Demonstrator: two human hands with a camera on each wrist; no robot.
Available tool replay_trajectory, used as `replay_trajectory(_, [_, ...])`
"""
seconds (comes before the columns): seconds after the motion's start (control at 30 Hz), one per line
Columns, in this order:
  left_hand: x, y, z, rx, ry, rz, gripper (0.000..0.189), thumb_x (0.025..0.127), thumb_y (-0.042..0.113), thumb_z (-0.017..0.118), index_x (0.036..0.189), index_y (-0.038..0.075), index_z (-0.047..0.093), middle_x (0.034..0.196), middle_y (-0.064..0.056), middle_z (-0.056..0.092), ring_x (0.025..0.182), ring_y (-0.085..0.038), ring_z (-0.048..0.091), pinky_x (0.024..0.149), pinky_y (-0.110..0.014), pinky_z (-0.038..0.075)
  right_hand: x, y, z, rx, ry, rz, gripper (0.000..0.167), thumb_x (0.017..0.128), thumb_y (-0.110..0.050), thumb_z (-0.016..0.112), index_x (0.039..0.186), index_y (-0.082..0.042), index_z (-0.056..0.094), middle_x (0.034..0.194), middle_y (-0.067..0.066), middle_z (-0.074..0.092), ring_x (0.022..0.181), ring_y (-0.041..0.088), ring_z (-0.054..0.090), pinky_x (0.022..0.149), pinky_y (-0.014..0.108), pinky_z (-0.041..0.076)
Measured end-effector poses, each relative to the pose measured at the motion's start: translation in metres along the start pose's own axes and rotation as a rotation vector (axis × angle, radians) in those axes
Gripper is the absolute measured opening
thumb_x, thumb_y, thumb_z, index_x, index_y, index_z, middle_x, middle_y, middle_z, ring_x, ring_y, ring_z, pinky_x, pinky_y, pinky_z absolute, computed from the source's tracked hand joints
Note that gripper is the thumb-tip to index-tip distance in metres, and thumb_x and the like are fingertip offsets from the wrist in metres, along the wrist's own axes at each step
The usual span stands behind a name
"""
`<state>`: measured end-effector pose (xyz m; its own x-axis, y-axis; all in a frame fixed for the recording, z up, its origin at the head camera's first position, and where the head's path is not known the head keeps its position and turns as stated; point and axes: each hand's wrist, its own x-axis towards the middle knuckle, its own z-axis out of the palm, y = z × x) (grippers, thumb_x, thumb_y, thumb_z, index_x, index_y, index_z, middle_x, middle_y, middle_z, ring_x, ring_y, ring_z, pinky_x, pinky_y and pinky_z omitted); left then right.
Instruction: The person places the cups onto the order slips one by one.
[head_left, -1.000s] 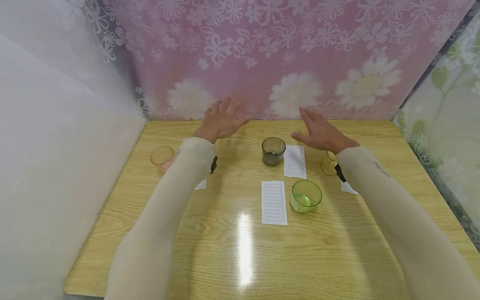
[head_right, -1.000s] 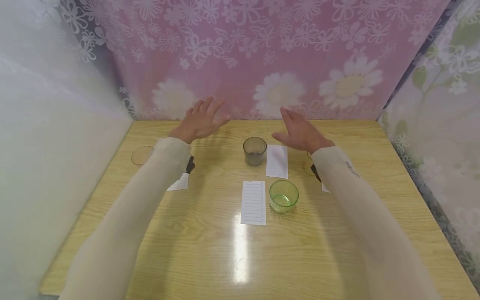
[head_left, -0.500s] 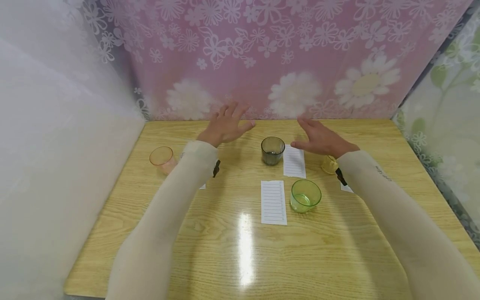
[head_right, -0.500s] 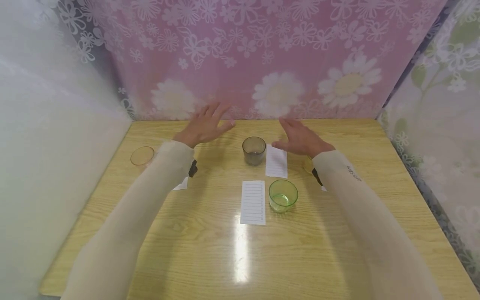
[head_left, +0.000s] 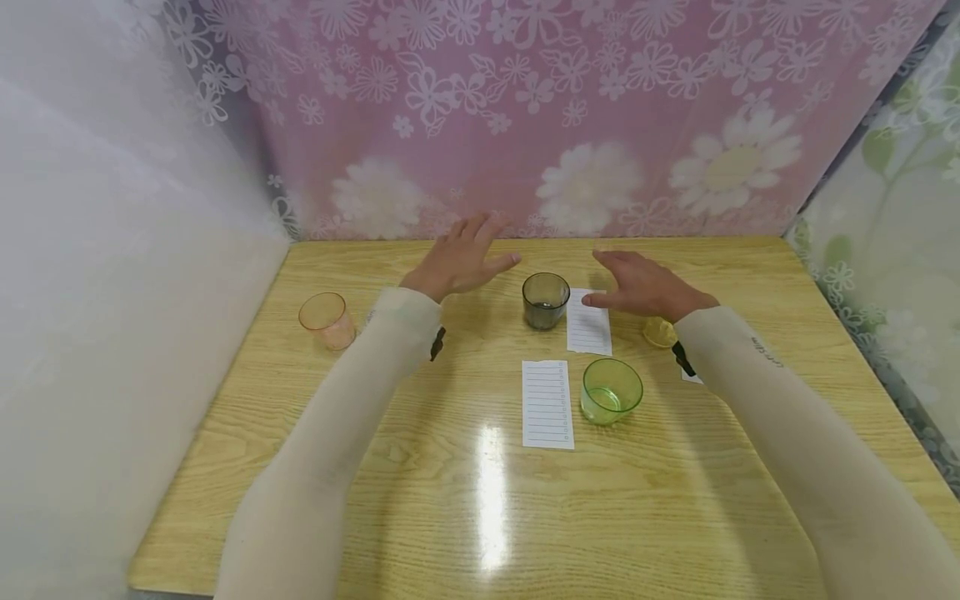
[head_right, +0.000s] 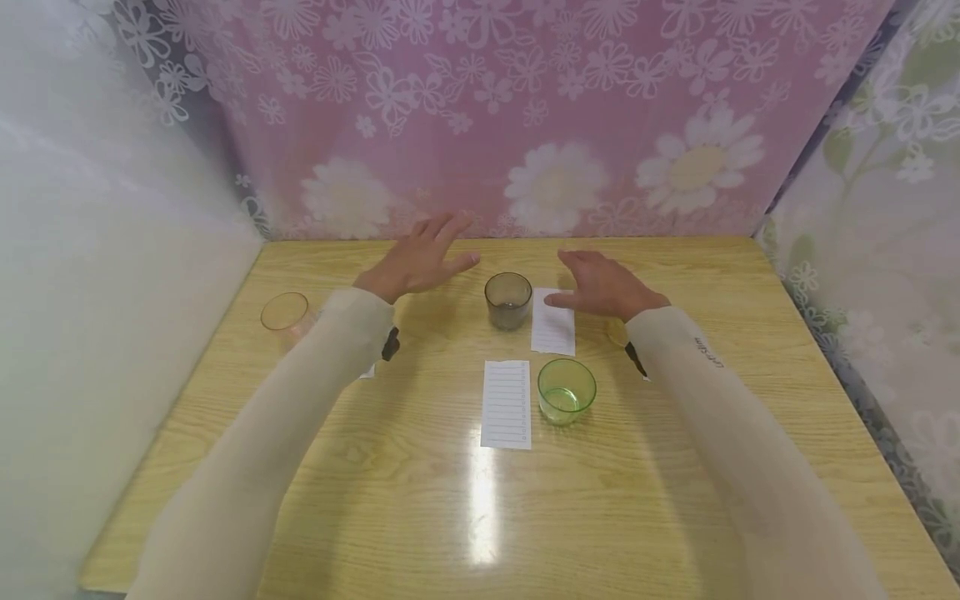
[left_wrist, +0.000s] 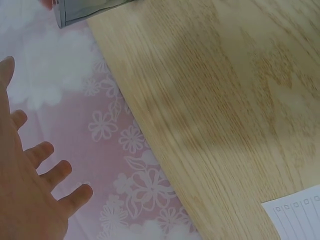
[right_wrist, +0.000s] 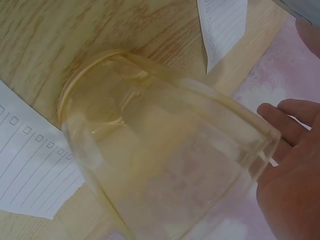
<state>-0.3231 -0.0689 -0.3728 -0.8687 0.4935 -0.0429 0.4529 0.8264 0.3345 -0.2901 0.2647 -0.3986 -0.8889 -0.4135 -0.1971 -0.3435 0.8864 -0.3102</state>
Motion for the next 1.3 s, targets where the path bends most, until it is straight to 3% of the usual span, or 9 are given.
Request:
replay_trajectory(0.17, [0.000,0.002,0.004,-0.008,-0.019,0.041,0.079,0.110,0.073,0.040,0.176,0.044,0.010,0.185,-0.007,0.010,0.169,-0.040,0.015,0.131,-0.072,0.023,-0.001,0.001,0.003,-0.030,0.006,-0.013,0.098,0.106,-0.059,0.065,0.172,0.002,0.025,0.176,0.030,0.027,0.161,0.055,0.026,0.129,0.074,0.024])
replay_trajectory(0.37, [0.000,0.006,0.009,0.002,-0.022,0.098,0.078,0.112,0.069,0.039,0.177,0.036,0.011,0.183,-0.008,0.016,0.168,-0.041,0.018,0.132,-0.071,0.022,-0.002,0.002,0.007,-0.032,-0.005,-0.013,0.098,0.106,-0.058,0.065,0.172,0.002,0.025,0.175,0.030,0.027,0.161,0.054,0.027,0.129,0.073,0.024])
replay_trajectory(0.8, [0.002,0.012,0.021,0.005,-0.061,0.101,0.076,0.112,0.068,0.038,0.176,0.039,0.011,0.184,-0.003,0.012,0.169,-0.037,0.017,0.130,-0.068,0.028,-0.003,0.003,0.011,-0.046,-0.015,-0.008,0.096,0.105,-0.057,0.068,0.169,0.003,0.031,0.173,0.031,0.032,0.159,0.055,0.031,0.128,0.073,0.027])
replay_trajectory(1.3, [0.004,0.016,0.033,-0.013,-0.073,0.130,0.076,0.112,0.069,0.040,0.177,0.037,0.014,0.184,-0.002,0.014,0.169,-0.035,0.019,0.130,-0.066,0.031,0.003,0.005,0.014,-0.148,-0.045,-0.045,0.084,0.101,-0.054,0.074,0.159,0.004,0.052,0.160,0.032,0.052,0.150,0.055,0.047,0.125,0.072,0.034])
